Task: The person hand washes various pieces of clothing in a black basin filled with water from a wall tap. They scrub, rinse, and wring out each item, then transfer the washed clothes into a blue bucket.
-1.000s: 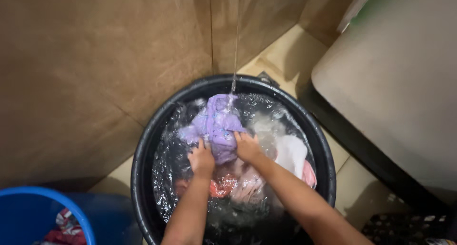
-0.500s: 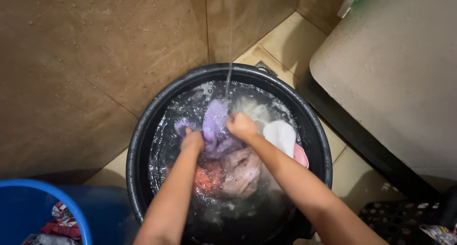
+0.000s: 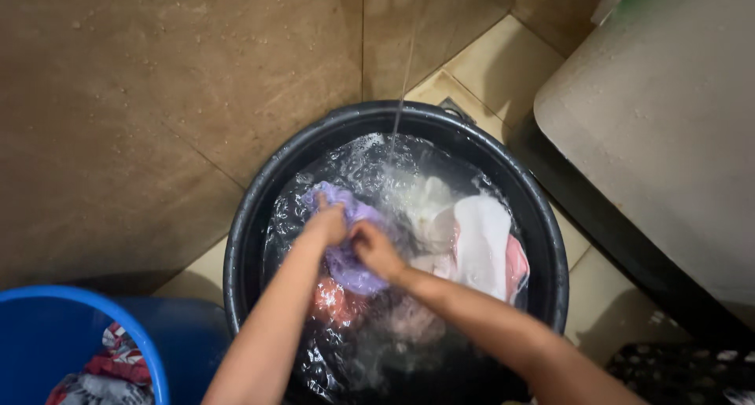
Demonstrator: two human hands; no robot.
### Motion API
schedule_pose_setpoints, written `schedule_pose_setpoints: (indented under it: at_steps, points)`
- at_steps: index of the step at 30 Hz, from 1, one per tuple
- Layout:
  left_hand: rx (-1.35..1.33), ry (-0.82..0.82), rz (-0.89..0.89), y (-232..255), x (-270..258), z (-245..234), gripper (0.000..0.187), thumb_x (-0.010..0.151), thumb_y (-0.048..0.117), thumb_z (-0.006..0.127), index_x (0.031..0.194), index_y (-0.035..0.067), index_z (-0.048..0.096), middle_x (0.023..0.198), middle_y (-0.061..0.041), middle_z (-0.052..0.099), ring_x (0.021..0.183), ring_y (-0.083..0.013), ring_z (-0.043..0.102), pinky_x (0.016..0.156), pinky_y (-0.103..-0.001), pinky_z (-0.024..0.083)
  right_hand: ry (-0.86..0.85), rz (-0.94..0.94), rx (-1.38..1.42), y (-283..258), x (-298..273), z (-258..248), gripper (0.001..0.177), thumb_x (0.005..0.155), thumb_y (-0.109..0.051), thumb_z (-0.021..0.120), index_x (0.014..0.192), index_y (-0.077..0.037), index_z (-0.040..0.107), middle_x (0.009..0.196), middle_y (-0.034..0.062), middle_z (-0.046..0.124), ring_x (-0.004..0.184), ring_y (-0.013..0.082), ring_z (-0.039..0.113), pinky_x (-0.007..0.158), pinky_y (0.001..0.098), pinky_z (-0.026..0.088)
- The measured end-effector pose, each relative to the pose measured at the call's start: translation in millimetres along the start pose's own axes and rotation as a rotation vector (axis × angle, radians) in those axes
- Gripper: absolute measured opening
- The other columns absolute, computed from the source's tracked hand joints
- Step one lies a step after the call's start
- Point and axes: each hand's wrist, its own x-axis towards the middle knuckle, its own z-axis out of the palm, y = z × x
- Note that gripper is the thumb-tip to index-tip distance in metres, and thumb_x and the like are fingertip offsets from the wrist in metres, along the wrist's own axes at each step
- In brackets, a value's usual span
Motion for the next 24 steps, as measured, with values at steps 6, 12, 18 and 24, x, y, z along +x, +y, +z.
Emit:
schedule_pose_setpoints:
  at_steps: [6,12,18,24]
  points:
    - [0.293,0.161,0.227,195.2,-100.0,-78.5,0.024,0.096,0.016,0.052,0.111,0.006,0.068,0.117,-0.033,0.064,0.098,-0.0489,0.07,0.086,-0.055,0.057,-0.008,0.275,-0.902,-92.8,47.5,-5.2,0.041,0.093,-0.01,0.059,0.134,-0.016,0.062,0.116,0.0095,0.07,0.102,0.0271,0.066,0.095,0.0418,0.05]
    - [0.494,0.27,0.221,231.6,-108.6,-124.9,0.024,0.098,0.014,0.053,0.109,0.0,0.07,0.113,-0.028,0.068,0.092,-0.0414,0.071,0.08,-0.057,0.056,-0.155,0.232,-0.554,-138.4,94.7,-29.5,0.037,0.094,-0.019,0.058,0.129,-0.014,0.067,0.116,0.0122,0.072,0.103,0.0294,0.069,0.093,0.0409,0.052]
    - [0.372,-0.082,-0.333,93.3,-47.5,-121.6,0.055,0.093,0.019,0.052,0.143,0.042,0.052,0.167,-0.021,0.002,0.142,-0.0489,0.033,0.106,-0.062,0.039,-0.562,0.472,-0.626,-166.7,63.9,-72.4,0.037,0.094,-0.028,0.057,0.125,-0.012,0.071,0.117,0.0149,0.075,0.103,0.0318,0.072,0.091,0.04,0.054]
    - [0.622,-0.344,-0.426,47.8,-69.2,-3.4,0.054,0.1,0.034,0.054,0.153,0.029,0.043,0.171,-0.01,0.007,0.153,-0.0379,0.02,0.112,-0.078,0.022,-0.83,0.28,-0.951,-99.7,4.0,-81.6,0.045,0.091,-0.034,0.06,0.129,-0.012,0.069,0.123,0.0169,0.071,0.112,0.0341,0.068,0.096,0.0443,0.052]
